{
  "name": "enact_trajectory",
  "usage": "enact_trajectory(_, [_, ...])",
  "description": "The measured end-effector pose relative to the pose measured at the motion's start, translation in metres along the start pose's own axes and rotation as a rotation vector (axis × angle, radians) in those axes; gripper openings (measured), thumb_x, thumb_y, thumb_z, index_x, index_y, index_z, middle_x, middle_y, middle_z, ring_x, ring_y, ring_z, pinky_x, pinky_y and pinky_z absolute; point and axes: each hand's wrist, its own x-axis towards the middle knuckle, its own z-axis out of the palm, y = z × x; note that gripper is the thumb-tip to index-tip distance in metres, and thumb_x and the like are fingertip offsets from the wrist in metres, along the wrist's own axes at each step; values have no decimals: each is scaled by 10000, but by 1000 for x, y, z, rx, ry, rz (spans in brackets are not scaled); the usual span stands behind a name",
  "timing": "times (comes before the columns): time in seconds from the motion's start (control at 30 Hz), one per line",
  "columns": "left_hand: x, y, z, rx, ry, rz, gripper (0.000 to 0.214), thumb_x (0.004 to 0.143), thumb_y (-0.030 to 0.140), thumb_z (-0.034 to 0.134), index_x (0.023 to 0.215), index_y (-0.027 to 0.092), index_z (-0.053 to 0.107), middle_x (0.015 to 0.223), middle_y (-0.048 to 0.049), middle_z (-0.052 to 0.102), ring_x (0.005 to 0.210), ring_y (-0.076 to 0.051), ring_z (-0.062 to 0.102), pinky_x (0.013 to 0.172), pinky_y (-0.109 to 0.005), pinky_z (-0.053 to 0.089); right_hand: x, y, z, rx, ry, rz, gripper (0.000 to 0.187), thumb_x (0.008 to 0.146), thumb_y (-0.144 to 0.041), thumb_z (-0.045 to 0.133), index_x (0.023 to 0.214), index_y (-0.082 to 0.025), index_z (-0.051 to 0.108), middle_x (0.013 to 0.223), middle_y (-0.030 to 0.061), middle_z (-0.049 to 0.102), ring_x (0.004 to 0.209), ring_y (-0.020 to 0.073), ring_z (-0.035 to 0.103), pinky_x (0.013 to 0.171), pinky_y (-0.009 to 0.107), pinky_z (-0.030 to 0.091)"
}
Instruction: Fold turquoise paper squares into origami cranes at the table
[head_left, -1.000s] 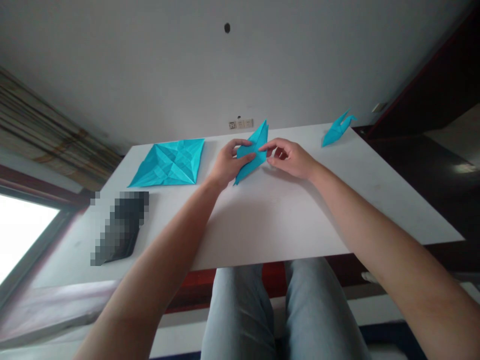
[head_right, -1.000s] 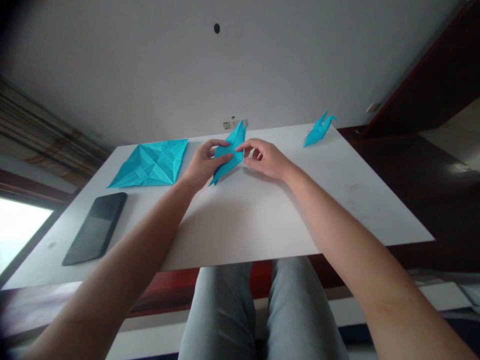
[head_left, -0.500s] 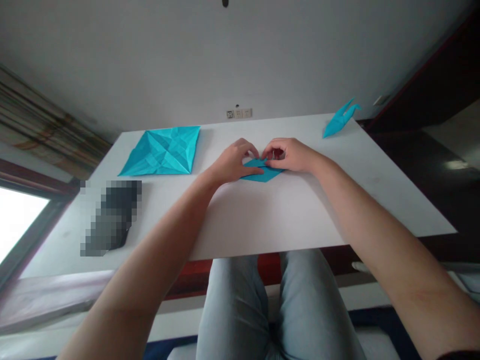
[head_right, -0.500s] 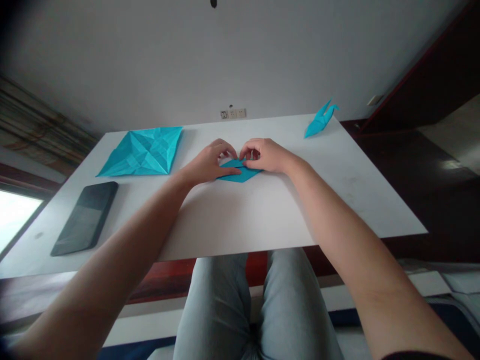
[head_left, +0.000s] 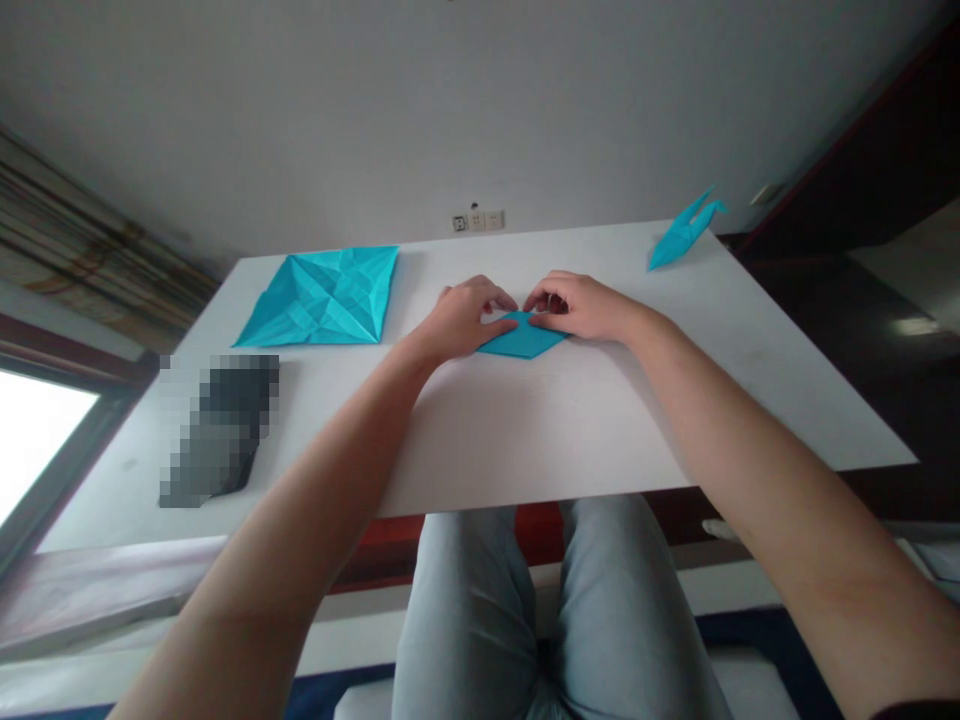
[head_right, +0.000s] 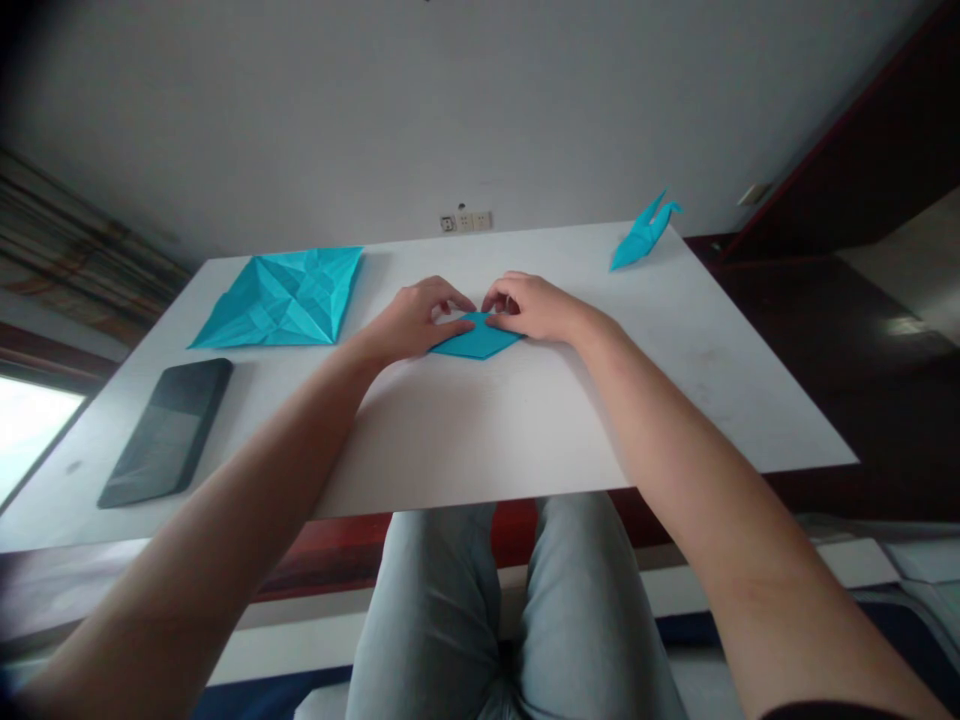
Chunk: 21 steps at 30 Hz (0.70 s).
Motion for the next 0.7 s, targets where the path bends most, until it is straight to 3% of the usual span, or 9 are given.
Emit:
enact_trajectory(0.33, [3,9,1,-158,12,24,186,885,256,891,1067,219,900,1020,-57,875,954,-240,775,934,-357,587,0,-10,-2,47,-22,67,145,863,-236,910,967,-250,810,945,40,770,796,219,622,780,387,510])
enact_trajectory(0.43, [3,11,0,-123,-9,42,154,890,220,863,1035,216,915,978,-42,873,914,-221,775,884,-328,577,-1,-14,-6,26,-73,54,124,894,-300,892,985,-234,839,945,49,775,811,219,630,785,378,494])
enact_trajectory(0.57, [3,13,-3,-63,-23,70,168,898,182,849,1027,226,948,988,-35,880,889,-197,764,845,-299,556,-2,-17,-12,-4,-83,2,247,932,-461,898,967,-218,880,979,78,781,851,230,653,809,387,489])
enact_trajectory(0.7, [3,17,-7,-6,-27,92,195,888,160,832,1001,241,970,1002,-41,883,866,-190,750,832,-300,546,-1,-18,-13,-10,-95,-42,275,926,-498,910,973,-228,908,963,77,790,841,228,641,796,383,470])
